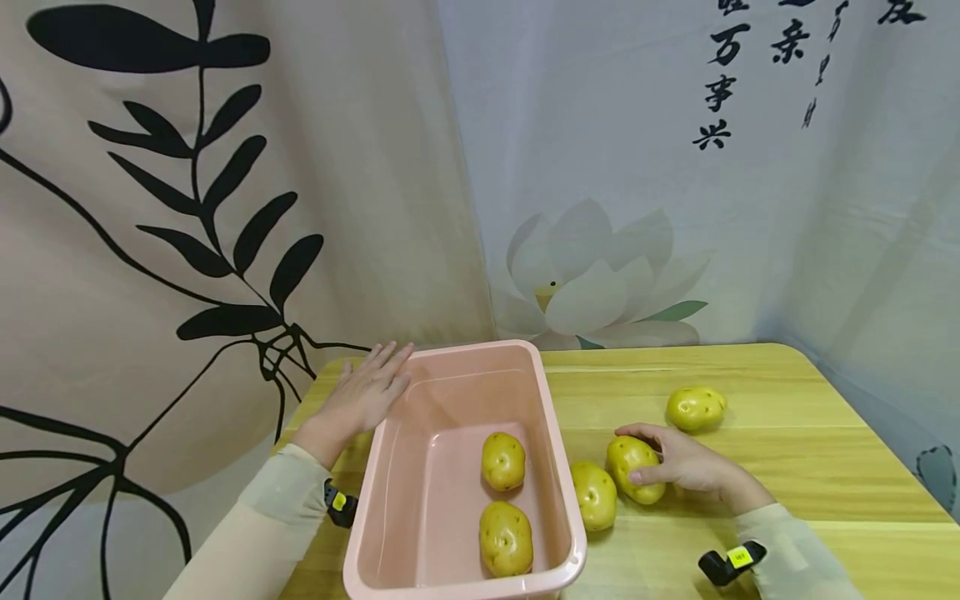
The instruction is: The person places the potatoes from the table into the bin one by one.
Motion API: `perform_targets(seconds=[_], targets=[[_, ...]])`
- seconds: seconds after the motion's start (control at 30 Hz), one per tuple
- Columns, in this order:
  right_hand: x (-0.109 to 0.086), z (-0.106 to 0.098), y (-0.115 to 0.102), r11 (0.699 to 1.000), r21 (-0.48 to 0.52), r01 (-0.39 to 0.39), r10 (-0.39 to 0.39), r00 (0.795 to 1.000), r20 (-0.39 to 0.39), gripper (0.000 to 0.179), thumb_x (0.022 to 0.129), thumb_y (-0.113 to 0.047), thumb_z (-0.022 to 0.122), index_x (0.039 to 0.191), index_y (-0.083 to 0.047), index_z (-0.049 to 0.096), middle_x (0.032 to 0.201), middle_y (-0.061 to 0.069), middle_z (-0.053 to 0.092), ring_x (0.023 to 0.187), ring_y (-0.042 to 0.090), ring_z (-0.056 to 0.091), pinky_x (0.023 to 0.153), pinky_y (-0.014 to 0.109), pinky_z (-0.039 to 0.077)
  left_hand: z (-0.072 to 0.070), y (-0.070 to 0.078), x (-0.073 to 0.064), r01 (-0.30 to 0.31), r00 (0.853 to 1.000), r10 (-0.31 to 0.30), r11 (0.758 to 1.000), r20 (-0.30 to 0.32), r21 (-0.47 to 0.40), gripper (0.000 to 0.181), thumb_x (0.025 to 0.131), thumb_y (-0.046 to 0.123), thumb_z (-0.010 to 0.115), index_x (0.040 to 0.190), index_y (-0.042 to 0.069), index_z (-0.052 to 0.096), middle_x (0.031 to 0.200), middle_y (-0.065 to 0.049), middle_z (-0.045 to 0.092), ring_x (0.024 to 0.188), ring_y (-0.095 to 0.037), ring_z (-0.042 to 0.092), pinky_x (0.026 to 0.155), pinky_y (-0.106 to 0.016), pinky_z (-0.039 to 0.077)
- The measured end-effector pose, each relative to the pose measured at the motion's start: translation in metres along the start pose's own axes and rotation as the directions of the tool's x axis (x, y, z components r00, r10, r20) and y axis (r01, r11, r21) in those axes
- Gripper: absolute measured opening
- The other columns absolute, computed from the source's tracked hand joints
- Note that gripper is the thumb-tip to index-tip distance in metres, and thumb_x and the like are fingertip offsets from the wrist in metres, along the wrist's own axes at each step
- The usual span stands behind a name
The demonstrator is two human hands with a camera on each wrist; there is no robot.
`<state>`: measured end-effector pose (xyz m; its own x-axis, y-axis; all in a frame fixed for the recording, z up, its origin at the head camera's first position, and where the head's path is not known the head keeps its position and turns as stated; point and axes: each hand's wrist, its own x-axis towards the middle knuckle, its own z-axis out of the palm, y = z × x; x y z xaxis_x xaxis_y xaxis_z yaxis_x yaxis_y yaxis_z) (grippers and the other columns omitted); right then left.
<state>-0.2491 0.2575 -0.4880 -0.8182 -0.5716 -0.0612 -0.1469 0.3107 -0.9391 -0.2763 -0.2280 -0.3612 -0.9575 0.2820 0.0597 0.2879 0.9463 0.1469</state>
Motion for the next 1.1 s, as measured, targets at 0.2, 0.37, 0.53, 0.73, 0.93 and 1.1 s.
perform_targets(seconds=[0.2, 0.37, 0.53, 0.73, 0.93, 1.1], targets=[[0.0, 0.0005, 0.0003, 1.0, 0.014, 0.014, -0.013, 1.0, -0.006, 0.07, 0.082, -0.014, 0.076, 0.138, 0.005, 0.038, 0.133, 0.02, 0.048, 0.111, 0.03, 0.049, 0.088, 0.024, 0.046, 0.0004, -0.0005, -0.0002, -0.001, 1.0, 0.001, 1.0, -0.001, -0.005, 0.056, 0.105, 0.046, 0.023, 0.156, 0.024, 0.015, 0.16, -0.01, 0.011, 0.146, -0.036, 0.008, 0.107, -0.07, 0.0], [0.0002, 0.0011, 0.0, 0.999, 0.024, 0.028, -0.027, 0.999, -0.03, 0.07, 0.081, -0.012, 0.077, 0.136, 0.005, 0.038, 0.129, 0.019, 0.051, 0.11, 0.03, 0.051, 0.087, 0.025, 0.047, 0.0011, -0.001, -0.0003, -0.001, 1.0, 0.001, 1.0, -0.003, -0.006, 0.056, 0.105, 0.046, 0.023, 0.156, 0.025, 0.015, 0.16, -0.01, 0.011, 0.146, -0.035, 0.008, 0.107, -0.069, -0.001], [0.0009, 0.0017, 0.0009, 0.998, 0.041, 0.046, -0.044, 0.998, -0.033, 0.072, 0.081, -0.01, 0.077, 0.137, 0.005, 0.035, 0.128, 0.019, 0.052, 0.109, 0.028, 0.053, 0.086, 0.026, 0.049, 0.0018, -0.0014, 0.0, -0.003, 1.0, 0.003, 1.0, -0.006, -0.007, 0.056, 0.105, 0.046, 0.023, 0.156, 0.024, 0.015, 0.16, -0.01, 0.011, 0.146, -0.035, 0.008, 0.108, -0.069, -0.001], [0.0005, 0.0023, 0.001, 0.998, 0.031, 0.057, -0.055, 0.997, -0.061, 0.072, 0.079, -0.009, 0.079, 0.136, 0.004, 0.037, 0.128, 0.021, 0.051, 0.112, 0.029, 0.051, 0.088, 0.025, 0.048, 0.0019, -0.0012, -0.0007, -0.003, 1.0, 0.003, 1.0, -0.011, -0.006, 0.057, 0.104, 0.046, 0.023, 0.156, 0.024, 0.016, 0.16, -0.009, 0.011, 0.146, -0.035, 0.008, 0.107, -0.069, -0.001], [0.0008, 0.0024, -0.0013, 0.997, -0.052, 0.065, -0.07, 0.991, -0.111, 0.074, 0.077, -0.015, 0.081, 0.137, -0.001, 0.04, 0.13, 0.017, 0.052, 0.114, 0.029, 0.049, 0.09, 0.023, 0.045, 0.0012, -0.0005, -0.0007, 0.0, 1.0, 0.0, 1.0, -0.013, -0.018, 0.056, 0.104, 0.046, 0.023, 0.156, 0.025, 0.015, 0.16, -0.009, 0.011, 0.146, -0.034, 0.007, 0.108, -0.069, -0.001], [0.0013, 0.001, -0.0072, 0.994, -0.097, 0.046, -0.062, 0.984, -0.165, 0.076, 0.075, -0.02, 0.084, 0.137, -0.009, 0.043, 0.13, 0.012, 0.053, 0.113, 0.025, 0.052, 0.089, 0.024, 0.046, 0.0016, -0.0012, -0.0008, 0.0, 1.0, -0.001, 1.0, -0.014, -0.02, 0.056, 0.104, 0.046, 0.024, 0.156, 0.024, 0.016, 0.16, -0.01, 0.012, 0.146, -0.035, 0.009, 0.107, -0.069, -0.001]])
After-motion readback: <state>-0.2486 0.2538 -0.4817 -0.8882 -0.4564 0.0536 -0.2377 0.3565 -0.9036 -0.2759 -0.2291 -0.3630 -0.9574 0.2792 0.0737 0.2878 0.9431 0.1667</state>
